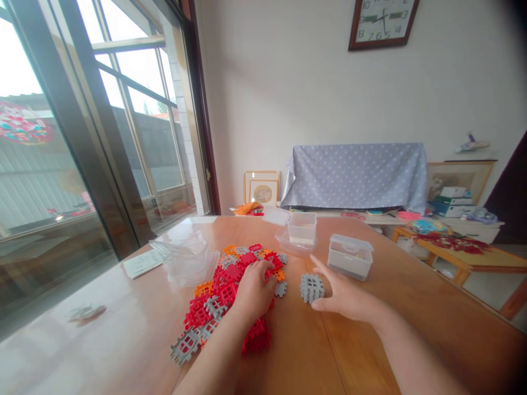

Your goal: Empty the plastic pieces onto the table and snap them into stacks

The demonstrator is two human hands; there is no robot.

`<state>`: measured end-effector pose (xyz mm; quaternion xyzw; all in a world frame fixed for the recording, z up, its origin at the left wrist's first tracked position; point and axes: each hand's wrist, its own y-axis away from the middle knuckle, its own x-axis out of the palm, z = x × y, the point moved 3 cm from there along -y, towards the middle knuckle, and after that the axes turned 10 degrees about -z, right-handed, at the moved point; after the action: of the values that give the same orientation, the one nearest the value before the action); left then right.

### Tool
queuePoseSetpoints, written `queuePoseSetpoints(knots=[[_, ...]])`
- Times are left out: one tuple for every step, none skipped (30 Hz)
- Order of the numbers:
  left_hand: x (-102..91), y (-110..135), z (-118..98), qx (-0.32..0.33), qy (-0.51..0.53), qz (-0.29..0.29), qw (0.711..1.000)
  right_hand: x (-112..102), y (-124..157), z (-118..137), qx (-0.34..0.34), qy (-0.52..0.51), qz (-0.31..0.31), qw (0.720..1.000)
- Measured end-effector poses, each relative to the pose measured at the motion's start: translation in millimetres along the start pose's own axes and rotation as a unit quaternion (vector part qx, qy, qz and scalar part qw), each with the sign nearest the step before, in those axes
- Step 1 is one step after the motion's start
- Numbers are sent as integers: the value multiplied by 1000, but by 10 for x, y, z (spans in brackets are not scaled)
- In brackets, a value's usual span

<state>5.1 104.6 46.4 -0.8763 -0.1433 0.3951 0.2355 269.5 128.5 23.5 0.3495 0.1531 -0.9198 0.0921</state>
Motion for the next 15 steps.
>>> queuePoseSetpoints(knots=[[9,2,5,-2,3,-2,1000,22,-2,-17,4,-1,7,1000],[18,4,9,-2,5,-4,1000,43,-7,-36,9,-4,12,1000],[27,7,13,-1,6,-7,1000,62,-15,-57,13,-8,13,1000],[39,11,15,1,7,-7,1000,79,-23,-78,17,-13,12,1000],[53,17,15,5,8,-6,1000,93,-32,-97,18,-19,10,1000],[69,23,11,9,10,-3,1000,105,-39,-114,19,-24,8,1000],[87,30,4,14,13,2,1000,115,-45,-129,18,-27,7,999],[104,39,-5,17,14,7,1000,123,-49,-140,17,-28,6,999],[119,47,-16,21,16,13,1000,128,-52,-149,16,-28,5,999],[130,55,-30,24,16,17,999,131,-53,-155,16,-25,2,1000],[137,62,-44,27,16,20,999,134,-53,-160,17,-21,-1,1000],[140,67,-57,29,15,21,999,135,-53,-162,18,-15,-4,1000],[141,70,-68,30,13,23,999,137,-52,-163,18,-7,-6,1000],[139,72,-78,29,11,24,999,138,-52,-163,18,2,-6,1000],[137,73,-86,28,8,26,999,140,-52,-161,18,11,-6,1000]])
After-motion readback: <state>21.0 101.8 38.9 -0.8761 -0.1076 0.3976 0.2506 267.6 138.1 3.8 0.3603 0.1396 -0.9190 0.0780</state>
